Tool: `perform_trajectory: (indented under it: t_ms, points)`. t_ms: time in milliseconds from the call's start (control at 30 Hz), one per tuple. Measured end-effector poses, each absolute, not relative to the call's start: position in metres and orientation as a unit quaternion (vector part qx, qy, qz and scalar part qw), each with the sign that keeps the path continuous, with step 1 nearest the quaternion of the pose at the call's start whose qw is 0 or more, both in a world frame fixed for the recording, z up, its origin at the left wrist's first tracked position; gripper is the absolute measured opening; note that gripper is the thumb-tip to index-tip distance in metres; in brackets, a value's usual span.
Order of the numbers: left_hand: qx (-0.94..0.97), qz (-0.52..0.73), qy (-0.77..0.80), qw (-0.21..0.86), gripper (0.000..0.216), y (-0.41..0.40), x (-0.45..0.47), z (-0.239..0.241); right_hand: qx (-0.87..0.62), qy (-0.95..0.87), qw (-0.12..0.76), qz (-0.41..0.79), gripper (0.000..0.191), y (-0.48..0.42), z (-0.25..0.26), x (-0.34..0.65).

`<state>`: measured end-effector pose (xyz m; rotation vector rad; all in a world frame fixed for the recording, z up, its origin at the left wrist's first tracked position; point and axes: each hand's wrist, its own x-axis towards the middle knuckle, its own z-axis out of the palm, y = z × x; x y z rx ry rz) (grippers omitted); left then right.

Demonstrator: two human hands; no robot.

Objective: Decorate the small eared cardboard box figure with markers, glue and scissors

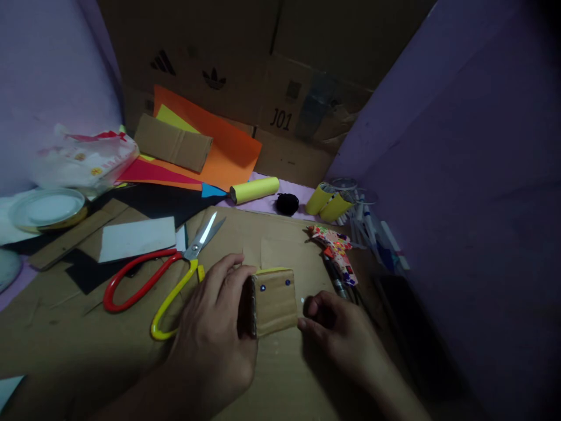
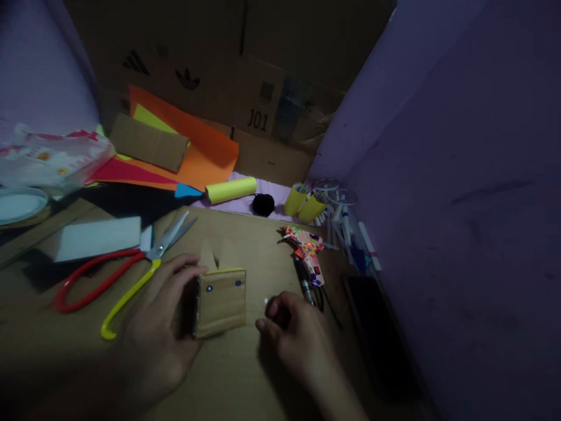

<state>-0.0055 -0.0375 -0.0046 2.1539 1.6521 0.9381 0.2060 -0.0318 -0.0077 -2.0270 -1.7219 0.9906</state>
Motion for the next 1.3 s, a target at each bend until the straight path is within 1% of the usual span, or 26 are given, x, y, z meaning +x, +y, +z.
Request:
perform_trajectory:
  t_ms: [100,167,233,300,367,533,700,767,1033,1300]
  points:
    - [0.743,0.318,0.574,0.133,0.06,-0.037,-0.005,-0.003,-0.707,-0.632,0.124,0.294,0.009,-0.033,-0.005,0.204]
    - [0.742,0.323,0.572,0.133,0.059,-0.037,-0.005,-0.003,-0.707,-0.63,0.135,0.292,0.01,-0.034,-0.006,0.205]
    - [0.741,0.326,0.572,0.132,0.057,-0.038,-0.005,-0.003,-0.697,-0.602,0.182,0.346,0.014,-0.034,-0.007,0.208]
    - [0.741,0.325,0.572,0.134,0.057,-0.038,-0.005,-0.002,-0.672,-0.558,0.234,0.428,0.021,-0.033,-0.007,0.211]
    - [0.743,0.321,0.571,0.141,0.058,-0.038,-0.005,-0.001,-0.65,-0.521,0.267,0.484,0.026,-0.031,-0.005,0.214]
    - [0.741,0.327,0.57,0.137,0.056,-0.037,-0.005,-0.001,-0.636,-0.474,0.313,0.523,0.028,-0.031,0.002,0.212]
    - [0.756,0.339,0.544,0.133,0.059,-0.041,-0.003,-0.005,-0.58,-0.394,0.438,0.563,0.033,-0.033,0.001,0.205]
    - [0.766,0.338,0.528,0.143,0.061,-0.044,-0.001,-0.007,-0.555,-0.388,0.469,0.567,0.035,-0.032,0.0,0.2]
    - [0.771,0.323,0.532,0.136,0.064,-0.048,-0.001,-0.007,-0.538,-0.4,0.493,0.555,0.027,-0.029,-0.003,0.185]
    - [0.742,0.336,0.558,0.16,0.054,-0.049,0.005,-0.006,-0.578,-0.385,0.517,0.5,0.033,-0.031,0.006,0.17]
